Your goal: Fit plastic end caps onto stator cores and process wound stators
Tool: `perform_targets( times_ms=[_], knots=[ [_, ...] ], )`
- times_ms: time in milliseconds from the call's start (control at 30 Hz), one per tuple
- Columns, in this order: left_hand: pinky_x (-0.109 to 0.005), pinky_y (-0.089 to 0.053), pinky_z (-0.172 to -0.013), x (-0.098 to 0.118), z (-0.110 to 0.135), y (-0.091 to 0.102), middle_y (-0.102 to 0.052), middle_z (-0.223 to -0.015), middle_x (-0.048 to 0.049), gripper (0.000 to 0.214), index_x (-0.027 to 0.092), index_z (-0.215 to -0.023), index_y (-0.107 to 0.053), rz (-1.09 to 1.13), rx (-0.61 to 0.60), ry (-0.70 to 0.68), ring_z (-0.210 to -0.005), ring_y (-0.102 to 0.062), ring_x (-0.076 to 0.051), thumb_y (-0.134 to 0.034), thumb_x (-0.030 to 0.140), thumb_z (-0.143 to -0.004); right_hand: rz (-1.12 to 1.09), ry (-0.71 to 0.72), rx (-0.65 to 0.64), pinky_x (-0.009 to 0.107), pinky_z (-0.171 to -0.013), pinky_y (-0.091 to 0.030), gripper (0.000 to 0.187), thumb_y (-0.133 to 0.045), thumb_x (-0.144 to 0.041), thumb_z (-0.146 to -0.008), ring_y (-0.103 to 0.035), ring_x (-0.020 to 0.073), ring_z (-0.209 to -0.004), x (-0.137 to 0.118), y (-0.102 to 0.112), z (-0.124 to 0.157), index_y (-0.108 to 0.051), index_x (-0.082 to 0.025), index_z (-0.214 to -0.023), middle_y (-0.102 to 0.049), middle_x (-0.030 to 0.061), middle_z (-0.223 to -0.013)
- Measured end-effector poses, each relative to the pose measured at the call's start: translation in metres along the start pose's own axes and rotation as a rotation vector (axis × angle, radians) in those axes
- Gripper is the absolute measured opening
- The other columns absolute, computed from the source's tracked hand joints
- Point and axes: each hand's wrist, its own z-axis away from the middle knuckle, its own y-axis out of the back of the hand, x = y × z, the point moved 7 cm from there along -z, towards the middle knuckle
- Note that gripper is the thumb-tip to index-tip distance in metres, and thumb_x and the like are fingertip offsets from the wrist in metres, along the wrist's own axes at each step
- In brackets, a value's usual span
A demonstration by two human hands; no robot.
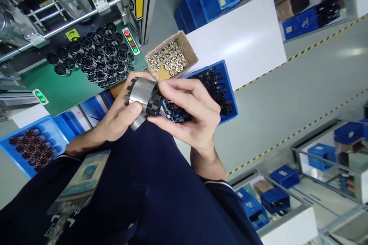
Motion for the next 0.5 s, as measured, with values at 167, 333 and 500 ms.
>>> perform_targets(
  times_ms=[167, 333, 500],
  knots=[
    [-0.065, -0.07, -0.137, -0.008, 0.001, -0.003, -0.081, -0.164, -0.0121, 0.074, 0.032, -0.16, -0.074, 0.069, 0.069, 0.043, -0.16, -0.077, -0.046, -0.081, 0.091, -0.116, -0.019, -0.097, -0.022, 0.068, -0.114, -0.084, 0.084, -0.11, -0.048, -0.107, -0.09, 0.0406, -0.136, 0.004, -0.006, -0.004, -0.076, -0.058, -0.184, -0.088, 0.0061, -0.156],
    [-0.063, -0.083, -0.117, -0.03, 0.001, -0.016, -0.092, -0.144, -0.0147, 0.082, 0.029, -0.163, -0.072, 0.379, 0.29, 0.335, -0.149, -0.089, -0.047, -0.075, 0.096, -0.115, -0.032, -0.217, -0.032, 0.069, -0.12, -0.08, 0.04, -0.098, -0.052, -0.115, -0.089, 0.0408, -0.141, 0.013, 0.004, -0.012, -0.094, -0.043, -0.153, -0.09, 0.0066, -0.156],
    [-0.056, -0.089, -0.088, -0.028, -0.011, -0.028, -0.094, -0.132, -0.0164, 0.085, 0.025, -0.161, -0.075, 0.564, 0.306, 0.46, -0.127, -0.097, -0.046, -0.071, 0.096, -0.116, -0.252, -0.378, 0.174, 0.042, -0.061, -0.067, 0.04, -0.076, -0.064, -0.123, -0.08, 0.0248, -0.071, 0.028, 0.012, 0.005, -0.079, -0.032, -0.1, -0.083, 0.0023, -0.095]
  ],
)
